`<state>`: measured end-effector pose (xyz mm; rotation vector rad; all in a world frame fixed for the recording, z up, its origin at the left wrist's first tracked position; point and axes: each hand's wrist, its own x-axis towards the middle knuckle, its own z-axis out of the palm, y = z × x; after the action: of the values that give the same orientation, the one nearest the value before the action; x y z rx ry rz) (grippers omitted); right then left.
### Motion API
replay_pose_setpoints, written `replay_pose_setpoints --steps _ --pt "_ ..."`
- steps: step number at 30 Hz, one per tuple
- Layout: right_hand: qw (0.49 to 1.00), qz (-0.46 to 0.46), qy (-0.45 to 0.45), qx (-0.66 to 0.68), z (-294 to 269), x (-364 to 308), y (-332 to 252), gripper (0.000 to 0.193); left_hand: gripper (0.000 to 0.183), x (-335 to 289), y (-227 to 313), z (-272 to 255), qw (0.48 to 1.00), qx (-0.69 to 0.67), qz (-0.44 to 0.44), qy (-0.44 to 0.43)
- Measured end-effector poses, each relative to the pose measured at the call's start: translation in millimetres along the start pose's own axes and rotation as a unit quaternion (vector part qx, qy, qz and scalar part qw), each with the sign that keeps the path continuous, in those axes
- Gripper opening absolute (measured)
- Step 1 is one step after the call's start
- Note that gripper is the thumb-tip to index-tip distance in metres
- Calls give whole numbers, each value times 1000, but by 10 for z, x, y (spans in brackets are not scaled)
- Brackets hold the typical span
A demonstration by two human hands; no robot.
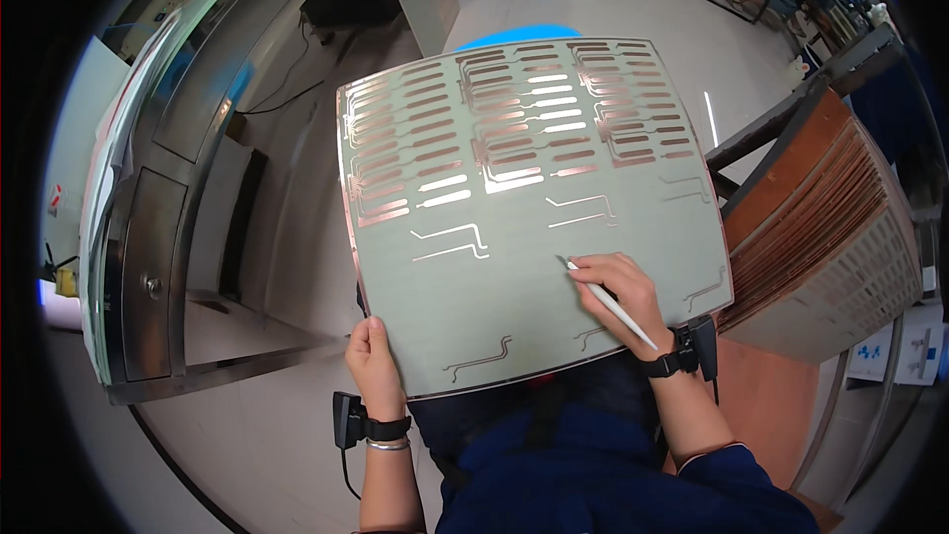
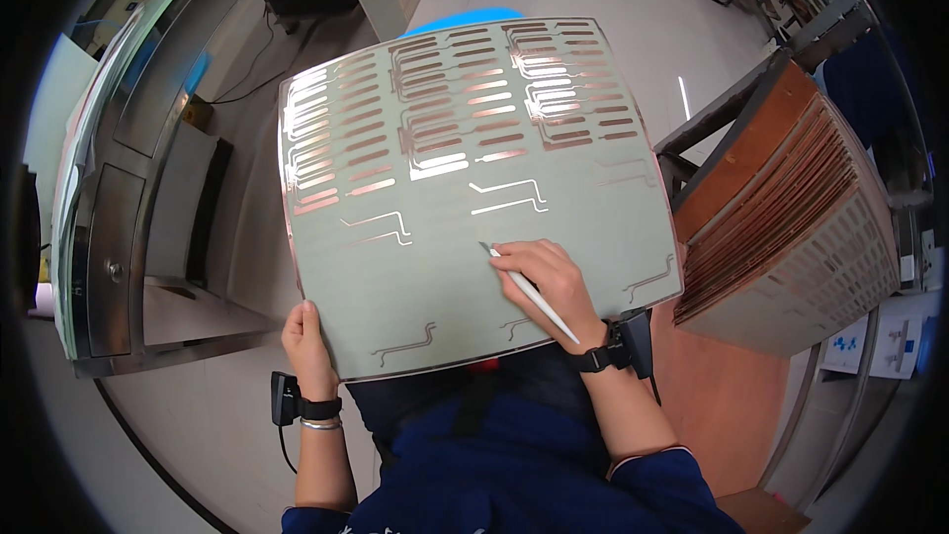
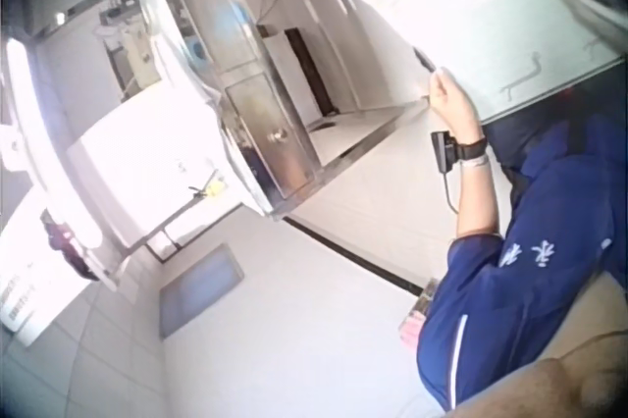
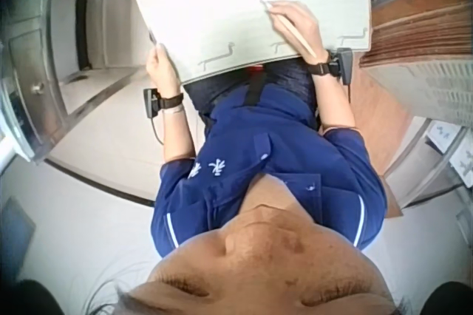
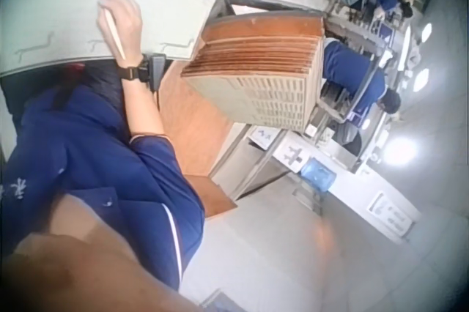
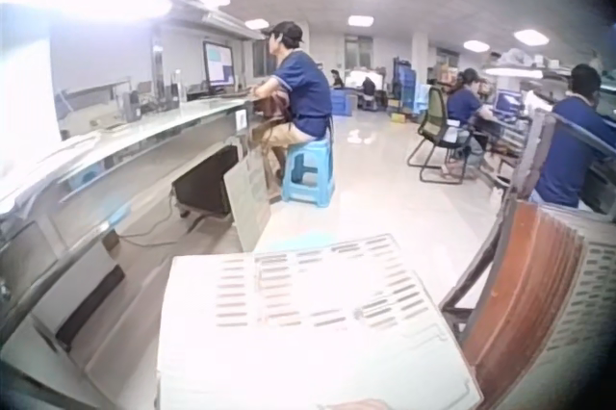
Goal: Using a pen or stylus to mark lines on large metal circuit-like sheets.
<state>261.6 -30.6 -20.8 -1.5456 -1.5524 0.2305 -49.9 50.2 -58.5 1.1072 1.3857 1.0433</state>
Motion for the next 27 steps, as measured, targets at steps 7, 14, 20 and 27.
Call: replay_pose_setpoints --steps 7,14,20,27 --pt "998 35 44 5 107 42 8 20 28 -32 95 73 1000 -19 5 21" --pt "996 -38 -79 26 162 84 -224 16 29 -26 91 84 1000 -15 -5 24" --pt "996 -13 -76 54 379 173 -290 16 29 -25 95 72 1000 0 -7 23" --pt "996 -37 -73 43 429 191 -258 18 29 -30 107 81 1000 0 -3 21"
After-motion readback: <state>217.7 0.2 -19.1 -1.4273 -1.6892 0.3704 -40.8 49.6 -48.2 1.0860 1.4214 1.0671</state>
